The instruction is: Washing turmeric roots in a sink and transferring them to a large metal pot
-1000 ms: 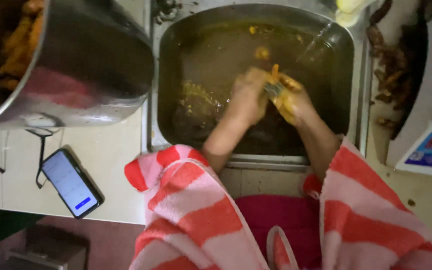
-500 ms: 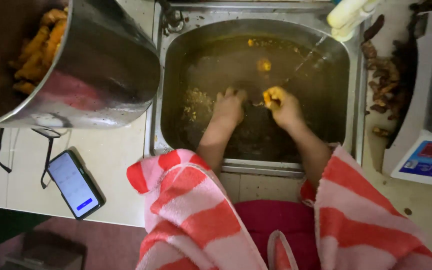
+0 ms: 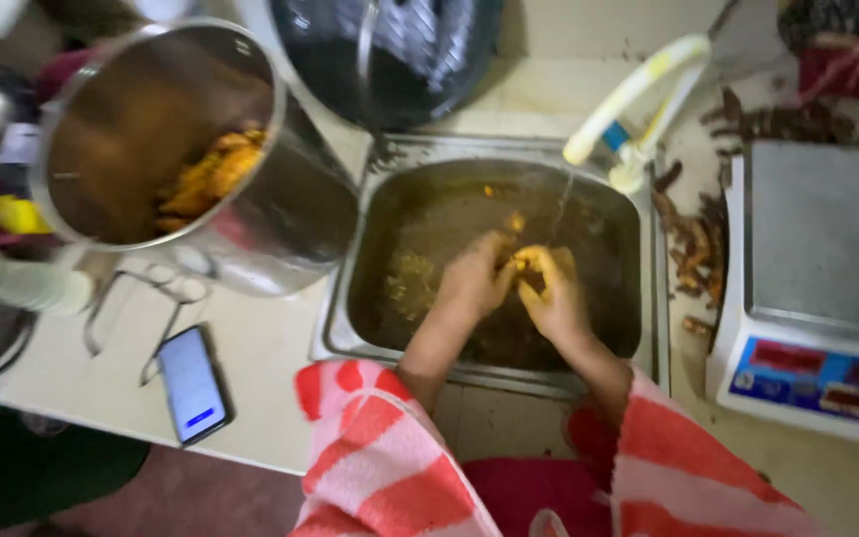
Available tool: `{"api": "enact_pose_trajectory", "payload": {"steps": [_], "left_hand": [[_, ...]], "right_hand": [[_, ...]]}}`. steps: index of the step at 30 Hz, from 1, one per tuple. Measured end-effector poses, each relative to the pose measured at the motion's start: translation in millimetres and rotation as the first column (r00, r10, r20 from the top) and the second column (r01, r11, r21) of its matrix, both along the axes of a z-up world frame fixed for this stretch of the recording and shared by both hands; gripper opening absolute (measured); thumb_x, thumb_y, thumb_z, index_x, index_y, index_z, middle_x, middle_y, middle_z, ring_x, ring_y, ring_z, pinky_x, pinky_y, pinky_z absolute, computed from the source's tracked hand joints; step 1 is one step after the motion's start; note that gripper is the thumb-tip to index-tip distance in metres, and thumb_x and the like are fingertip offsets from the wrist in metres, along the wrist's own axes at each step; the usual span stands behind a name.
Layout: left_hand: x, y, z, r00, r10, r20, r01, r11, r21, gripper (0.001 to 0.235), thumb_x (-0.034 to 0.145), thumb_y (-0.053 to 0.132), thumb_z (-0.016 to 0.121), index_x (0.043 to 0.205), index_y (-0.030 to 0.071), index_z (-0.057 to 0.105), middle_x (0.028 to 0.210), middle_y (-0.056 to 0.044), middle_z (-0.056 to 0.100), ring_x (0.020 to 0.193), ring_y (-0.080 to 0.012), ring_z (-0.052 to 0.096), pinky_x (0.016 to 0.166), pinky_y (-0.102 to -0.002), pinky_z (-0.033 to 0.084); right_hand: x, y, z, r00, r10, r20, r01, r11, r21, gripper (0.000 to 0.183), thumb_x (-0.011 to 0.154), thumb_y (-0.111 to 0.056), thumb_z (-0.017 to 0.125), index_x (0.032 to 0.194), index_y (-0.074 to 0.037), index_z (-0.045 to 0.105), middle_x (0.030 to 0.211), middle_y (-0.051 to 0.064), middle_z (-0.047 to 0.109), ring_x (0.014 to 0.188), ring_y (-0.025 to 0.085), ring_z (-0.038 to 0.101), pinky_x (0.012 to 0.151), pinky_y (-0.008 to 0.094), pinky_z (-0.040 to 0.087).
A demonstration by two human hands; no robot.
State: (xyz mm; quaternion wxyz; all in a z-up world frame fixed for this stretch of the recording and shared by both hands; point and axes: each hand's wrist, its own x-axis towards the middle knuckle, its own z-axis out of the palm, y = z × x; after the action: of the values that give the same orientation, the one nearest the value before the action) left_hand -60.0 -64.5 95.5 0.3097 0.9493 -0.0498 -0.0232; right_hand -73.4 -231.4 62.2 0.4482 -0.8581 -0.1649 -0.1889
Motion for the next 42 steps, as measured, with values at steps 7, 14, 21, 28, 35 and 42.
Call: {"api": "enact_pose_trajectory", "payload": {"steps": [7, 14, 21, 28, 35, 42], "left_hand": [[-46, 37, 134, 0.904, 0.028, 0.426, -0.074, 0.993, 0.092, 0.017, 0.095, 0.032, 0.061, 0.104, 0.018, 0.063, 0.091, -0.013, 0.062, 0.087, -0.0390, 0.070, 0.077, -0.050, 0.056], [-53, 166, 275, 0.490, 0.094, 0.867, -0.389, 0.913, 0.121, 0.021, 0.082, 0.012, 0.072, 0.101, 0.017, 0.064, 0.089, -0.011, 0.057, 0.081, -0.0375, 0.062, 0.074, -0.043, 0.051], [-22, 175, 244, 0.453, 0.047, 0.890, -0.531, 0.816, 0.227, 0.029, 0.082, 0.025, 0.087, 0.100, 0.024, 0.064, 0.111, -0.003, 0.053, 0.090, -0.0302, 0.060, 0.078, -0.039, 0.049], [35, 82, 96, 0.803, -0.107, 0.586, 0.210, 0.972, -0.110, 0.013, 0.087, 0.019, 0.076, 0.099, 0.019, 0.070, 0.099, -0.005, 0.066, 0.100, -0.0308, 0.067, 0.092, -0.041, 0.053], [86, 7, -48, 0.994, -0.095, 0.063, 0.113, 0.867, -0.485, 0.010, 0.094, 0.029, 0.070, 0.101, 0.023, 0.073, 0.098, -0.009, 0.071, 0.099, -0.0316, 0.069, 0.088, -0.042, 0.055], [84, -46, -89, 0.975, -0.139, -0.173, -0.067, 0.559, -0.826, 0.009, 0.099, 0.020, 0.067, 0.099, 0.013, 0.072, 0.075, -0.006, 0.066, 0.068, -0.0153, 0.063, 0.060, -0.024, 0.056]], "right_hand": [[40, -6, 34, 0.946, 0.315, -0.078, -0.288, 0.927, 0.241, 0.028, 0.087, -0.004, 0.076, 0.113, -0.013, 0.072, 0.100, 0.012, 0.069, 0.100, 0.030, 0.067, 0.095, 0.039, 0.053], [134, -21, -3, 0.822, 0.232, -0.521, 0.002, 0.912, 0.410, 0.039, 0.114, -0.042, 0.049, 0.105, -0.014, 0.074, 0.099, 0.014, 0.075, 0.080, 0.022, 0.074, 0.066, 0.033, 0.060], [150, 15, 28, 0.650, 0.322, -0.688, 0.254, 0.762, 0.596, 0.047, 0.109, -0.054, 0.043, 0.090, -0.016, 0.063, 0.066, 0.000, 0.061, 0.052, 0.013, 0.063, 0.047, 0.023, 0.055], [149, -3, 23, 0.598, 0.463, -0.654, 0.255, 0.664, 0.703, 0.034, 0.109, -0.046, 0.052, 0.092, -0.017, 0.062, 0.070, -0.006, 0.052, 0.059, 0.012, 0.057, 0.052, 0.024, 0.051], [154, -37, 84, 0.989, -0.108, 0.099, 0.092, 0.984, 0.155, 0.007, 0.102, 0.001, 0.065, 0.105, -0.005, 0.068, 0.093, 0.012, 0.058, 0.090, 0.030, 0.061, 0.083, 0.039, 0.053], [251, -36, -25, 0.784, -0.409, 0.467, 0.619, 0.468, -0.631, 0.026, 0.096, -0.023, 0.065, 0.118, -0.008, 0.064, 0.118, 0.021, 0.062, 0.106, 0.040, 0.060, 0.093, 0.053, 0.044]]}}
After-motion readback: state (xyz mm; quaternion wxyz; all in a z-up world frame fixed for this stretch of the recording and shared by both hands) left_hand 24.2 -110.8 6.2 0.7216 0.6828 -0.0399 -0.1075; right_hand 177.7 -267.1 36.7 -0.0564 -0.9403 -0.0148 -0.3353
